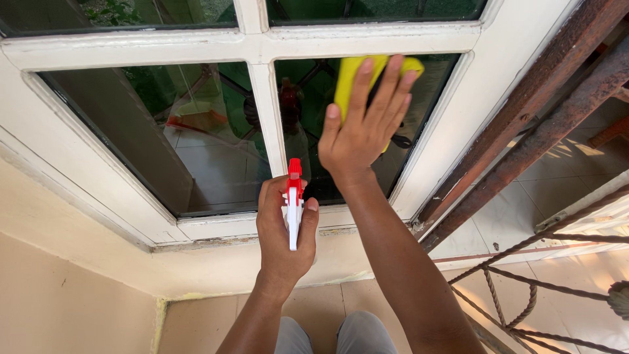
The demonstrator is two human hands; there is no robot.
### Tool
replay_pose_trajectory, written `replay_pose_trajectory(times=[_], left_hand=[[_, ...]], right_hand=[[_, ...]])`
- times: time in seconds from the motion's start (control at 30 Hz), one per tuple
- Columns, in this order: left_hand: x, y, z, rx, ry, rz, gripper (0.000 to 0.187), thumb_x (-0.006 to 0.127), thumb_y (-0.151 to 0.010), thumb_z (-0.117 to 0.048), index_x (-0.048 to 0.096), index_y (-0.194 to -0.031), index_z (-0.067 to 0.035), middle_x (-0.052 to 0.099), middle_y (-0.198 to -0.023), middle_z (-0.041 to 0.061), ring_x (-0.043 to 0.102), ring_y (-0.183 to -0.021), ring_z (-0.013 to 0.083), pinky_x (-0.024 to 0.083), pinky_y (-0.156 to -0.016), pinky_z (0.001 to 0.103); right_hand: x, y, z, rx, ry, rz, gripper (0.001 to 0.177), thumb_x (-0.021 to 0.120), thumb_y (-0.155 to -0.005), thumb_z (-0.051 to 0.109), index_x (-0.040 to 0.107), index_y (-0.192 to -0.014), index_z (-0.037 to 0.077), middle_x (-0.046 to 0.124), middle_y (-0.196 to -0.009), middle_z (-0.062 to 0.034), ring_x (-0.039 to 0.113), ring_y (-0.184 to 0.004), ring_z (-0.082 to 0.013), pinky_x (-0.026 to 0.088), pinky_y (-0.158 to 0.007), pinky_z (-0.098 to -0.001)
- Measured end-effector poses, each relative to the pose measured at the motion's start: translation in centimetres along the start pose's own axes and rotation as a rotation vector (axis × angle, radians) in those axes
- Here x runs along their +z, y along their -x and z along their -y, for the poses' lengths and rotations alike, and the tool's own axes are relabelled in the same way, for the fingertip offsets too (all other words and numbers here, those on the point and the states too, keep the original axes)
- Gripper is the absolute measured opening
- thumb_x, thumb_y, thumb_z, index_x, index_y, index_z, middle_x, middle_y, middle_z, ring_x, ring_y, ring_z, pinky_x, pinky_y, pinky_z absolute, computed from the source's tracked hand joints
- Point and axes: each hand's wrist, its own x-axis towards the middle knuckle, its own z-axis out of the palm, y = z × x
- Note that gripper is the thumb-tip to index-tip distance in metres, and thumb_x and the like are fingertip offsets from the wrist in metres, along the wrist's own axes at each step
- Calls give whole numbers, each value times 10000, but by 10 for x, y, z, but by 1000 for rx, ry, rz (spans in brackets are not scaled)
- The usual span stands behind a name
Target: The person cleans a multi-pane window using a spray bottle and a yellow cloth. They spray the glass and wipe each pane repeatedly, moving across the window frame and focusing on different sections.
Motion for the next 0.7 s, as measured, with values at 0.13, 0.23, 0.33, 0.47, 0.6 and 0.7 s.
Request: replay_pose_trajectory(times=[0.13,0.23,0.33,0.47,0.6,0.7], left_hand=[[-4,3,-2,-55,42,-13,250,644,-935,-40,589,-1179,-27,598,-1142,119,632,-958,218,513,-825,336],[-7,6,-6,-73,42,-26,240,646,-928,-43,585,-1160,-26,603,-1138,123,636,-942,219,513,-802,335],[-10,9,-9,-5,-14,-51,240,651,-924,-35,586,-1154,-22,619,-1141,130,634,-966,228,498,-837,343],[-8,11,-13,-6,-34,-61,243,660,-911,-36,594,-1145,-26,625,-1115,126,633,-953,227,491,-820,343],[-6,8,-15,-16,-32,-37,248,663,-916,-49,597,-1154,-35,626,-1110,116,632,-933,216,488,-797,337],[-5,9,-16,-2,-17,-41,257,658,-917,-44,584,-1162,-28,631,-1117,111,636,-938,208,489,-799,329]], right_hand=[[5,11,14,-117,-15,62,532,298,-1142,394,407,-1601,147,329,-1658,-206,251,-1572,-438,197,-1301,-553],[2,27,13,-218,-57,99,506,367,-1136,377,485,-1570,145,359,-1634,-216,280,-1544,-458,205,-1272,-555],[3,42,4,-258,-79,119,499,405,-1123,384,515,-1551,153,379,-1626,-211,294,-1534,-458,211,-1269,-553],[0,51,-18,-218,-56,121,529,395,-1120,394,467,-1568,123,356,-1635,-225,274,-1545,-458,187,-1273,-564],[-9,34,-39,-81,-4,72,577,339,-1134,357,350,-1617,41,265,-1669,-275,188,-1567,-484,136,-1288,-584],[-14,15,-36,-22,-11,11,571,313,-1147,329,305,-1631,26,227,-1688,-276,155,-1592,-480,127,-1303,-579]])
